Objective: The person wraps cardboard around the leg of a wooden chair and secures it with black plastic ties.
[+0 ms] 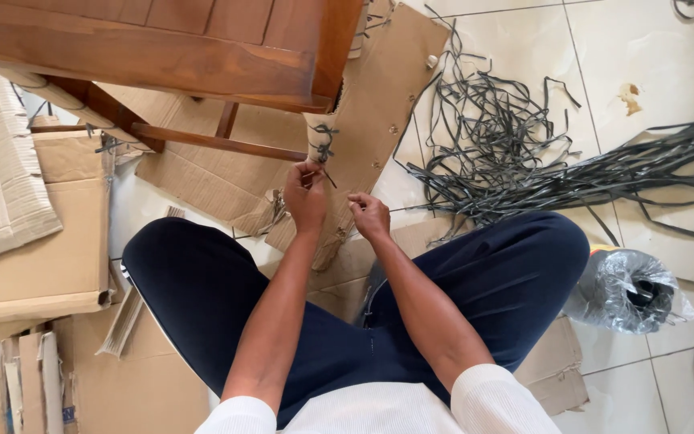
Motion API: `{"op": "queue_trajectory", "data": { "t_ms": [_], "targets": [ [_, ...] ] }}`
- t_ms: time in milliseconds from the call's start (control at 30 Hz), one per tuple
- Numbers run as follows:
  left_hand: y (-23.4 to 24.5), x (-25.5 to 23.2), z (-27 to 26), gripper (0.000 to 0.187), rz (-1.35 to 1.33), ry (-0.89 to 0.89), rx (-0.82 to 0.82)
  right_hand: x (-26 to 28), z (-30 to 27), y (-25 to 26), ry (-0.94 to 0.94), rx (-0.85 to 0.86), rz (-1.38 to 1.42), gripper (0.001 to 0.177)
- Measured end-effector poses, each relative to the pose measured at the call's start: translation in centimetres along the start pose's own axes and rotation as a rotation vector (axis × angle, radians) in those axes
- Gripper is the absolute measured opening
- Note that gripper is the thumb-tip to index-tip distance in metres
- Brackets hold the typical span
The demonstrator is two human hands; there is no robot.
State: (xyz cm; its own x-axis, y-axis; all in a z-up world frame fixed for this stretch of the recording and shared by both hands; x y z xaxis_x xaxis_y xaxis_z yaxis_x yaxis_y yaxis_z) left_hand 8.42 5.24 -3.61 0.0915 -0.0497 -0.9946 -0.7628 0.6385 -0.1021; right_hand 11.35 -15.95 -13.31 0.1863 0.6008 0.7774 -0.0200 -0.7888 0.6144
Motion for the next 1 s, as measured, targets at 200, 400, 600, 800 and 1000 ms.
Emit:
{"op": "queue_trajectory", "data": {
  "t_ms": [200,400,600,800,1000],
  "targets": [
    [-1.1,2.1,-1.4,0.006,0.27,0.002,0.02,-1.3,0.6,0.7,0.0,-0.015,0.007,0.022],
    [-3.7,4.3,-3.1,0.007,0.429,-0.031,0.168,-2.8,1.3,1.8,-0.083,-0.009,-0.024,0.022],
    [-6.0,3.6,-5.4,0.008,0.507,-0.017,0.355,-5.2,4.0,3.3,-0.076,-0.117,-0.003,0.021],
    [-7.3,4.8,-7.1,0.01,0.538,-0.075,0.544,-10.7,10.6,6.4,-0.029,-0.389,-0.038,0.021],
    [-7.5,6.7,-7.2,0.012,0.56,-0.056,0.623,-17.6,16.0,9.3,-0.213,-0.556,-0.105,0.032]
  ]
}}
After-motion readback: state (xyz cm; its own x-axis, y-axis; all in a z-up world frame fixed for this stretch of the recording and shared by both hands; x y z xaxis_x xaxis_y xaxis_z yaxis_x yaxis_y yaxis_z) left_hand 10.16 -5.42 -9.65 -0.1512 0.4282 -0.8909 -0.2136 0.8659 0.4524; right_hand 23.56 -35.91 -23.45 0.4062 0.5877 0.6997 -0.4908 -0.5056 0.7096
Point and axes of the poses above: each hand's wrist, its own z-axis towards the middle knuckle, its own y-axis out of the back of the hand, x = y × z, the point moved 10 cm from there along z, towards the middle knuckle, and after that the axes turned 11 degrees about -x, right-handed, at the moved point
